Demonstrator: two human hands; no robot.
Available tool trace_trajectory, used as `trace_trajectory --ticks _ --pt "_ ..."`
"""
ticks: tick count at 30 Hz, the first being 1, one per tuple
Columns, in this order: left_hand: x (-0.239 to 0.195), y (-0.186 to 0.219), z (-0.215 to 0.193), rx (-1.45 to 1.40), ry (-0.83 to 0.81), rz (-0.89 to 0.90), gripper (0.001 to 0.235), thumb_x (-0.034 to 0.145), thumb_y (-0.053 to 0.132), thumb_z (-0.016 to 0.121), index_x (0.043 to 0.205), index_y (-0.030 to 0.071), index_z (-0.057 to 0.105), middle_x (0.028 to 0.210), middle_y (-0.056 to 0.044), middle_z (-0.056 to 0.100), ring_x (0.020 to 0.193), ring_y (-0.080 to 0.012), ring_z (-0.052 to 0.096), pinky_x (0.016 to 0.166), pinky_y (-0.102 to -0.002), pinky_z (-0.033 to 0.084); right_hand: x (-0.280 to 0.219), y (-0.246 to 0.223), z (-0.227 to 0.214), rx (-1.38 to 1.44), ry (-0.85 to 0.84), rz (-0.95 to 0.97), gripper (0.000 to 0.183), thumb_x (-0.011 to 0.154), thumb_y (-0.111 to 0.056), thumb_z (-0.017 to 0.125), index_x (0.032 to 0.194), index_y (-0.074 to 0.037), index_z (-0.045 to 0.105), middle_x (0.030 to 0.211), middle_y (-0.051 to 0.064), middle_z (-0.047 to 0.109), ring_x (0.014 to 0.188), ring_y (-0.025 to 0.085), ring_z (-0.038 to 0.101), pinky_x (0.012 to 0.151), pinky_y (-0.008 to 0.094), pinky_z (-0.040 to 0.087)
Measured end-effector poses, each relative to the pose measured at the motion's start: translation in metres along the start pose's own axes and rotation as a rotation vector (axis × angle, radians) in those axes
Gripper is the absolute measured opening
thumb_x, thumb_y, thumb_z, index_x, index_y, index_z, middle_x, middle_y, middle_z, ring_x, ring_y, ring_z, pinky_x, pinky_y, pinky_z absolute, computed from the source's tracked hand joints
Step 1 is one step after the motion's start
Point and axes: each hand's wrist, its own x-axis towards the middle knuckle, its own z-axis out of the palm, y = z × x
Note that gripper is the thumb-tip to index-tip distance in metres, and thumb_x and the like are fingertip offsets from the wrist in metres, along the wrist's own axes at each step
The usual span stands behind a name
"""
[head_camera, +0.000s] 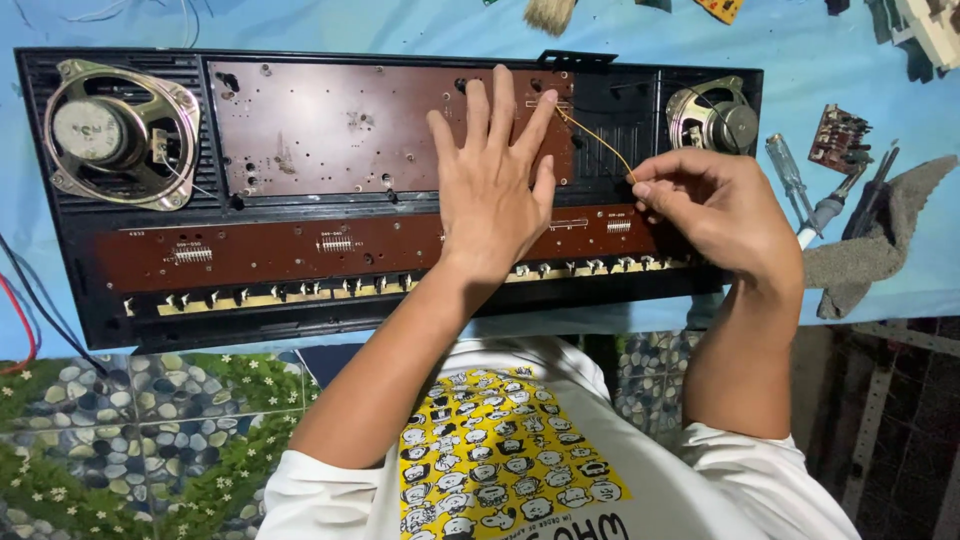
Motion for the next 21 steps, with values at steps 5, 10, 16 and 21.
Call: trace_trajectory --ticks 5,10,16,21 --pt "-0.002 -0.001 0.000 -0.022 0.021 0.002 0.065 0.105 0.056 0.035 0.165 0.036 0.024 0.167 -0.014 0.023 0.149 -0.0339 0.030 0.111 -0.062 0.031 0.004 0.009 -0.005 -0.013 -0.025 0.016 0.012 0.102 -0.011 0.071 0.112 -0.006 0.076 0.089 0.005 0.072 0.083 0.011 0.066 0.074 0.026 0.051" --pt "-0.002 -0.001 0.005 -0.040 0.036 -0.004 0.064 0.105 0.055 0.037 0.165 0.036 0.024 0.167 -0.014 0.022 0.149 -0.0347 0.028 0.112 -0.064 0.030 0.005 0.004 -0.004 0.010 -0.024 0.031 0.012 0.101 -0.009 0.071 0.111 -0.004 0.075 0.090 0.009 0.074 0.087 0.014 0.070 0.076 0.027 0.055" --pt "0.000 0.001 0.005 -0.017 0.025 -0.008 0.064 0.104 0.056 0.034 0.164 0.037 0.023 0.167 -0.013 0.023 0.149 -0.0340 0.027 0.111 -0.064 0.029 0.007 0.012 -0.004 0.045 -0.058 0.016 0.009 0.101 -0.010 0.073 0.109 -0.006 0.076 0.075 0.001 0.063 0.070 0.008 0.055 0.062 0.024 0.044" --pt "0.001 0.000 0.003 0.001 -0.013 -0.004 0.064 0.103 0.056 0.030 0.164 0.038 0.021 0.167 -0.013 0.022 0.149 -0.0342 0.025 0.110 -0.065 0.028 0.008 0.009 -0.007 0.004 -0.087 0.033 0.013 0.098 -0.010 0.076 0.110 -0.006 0.077 0.081 0.002 0.068 0.073 0.010 0.058 0.068 0.024 0.049"
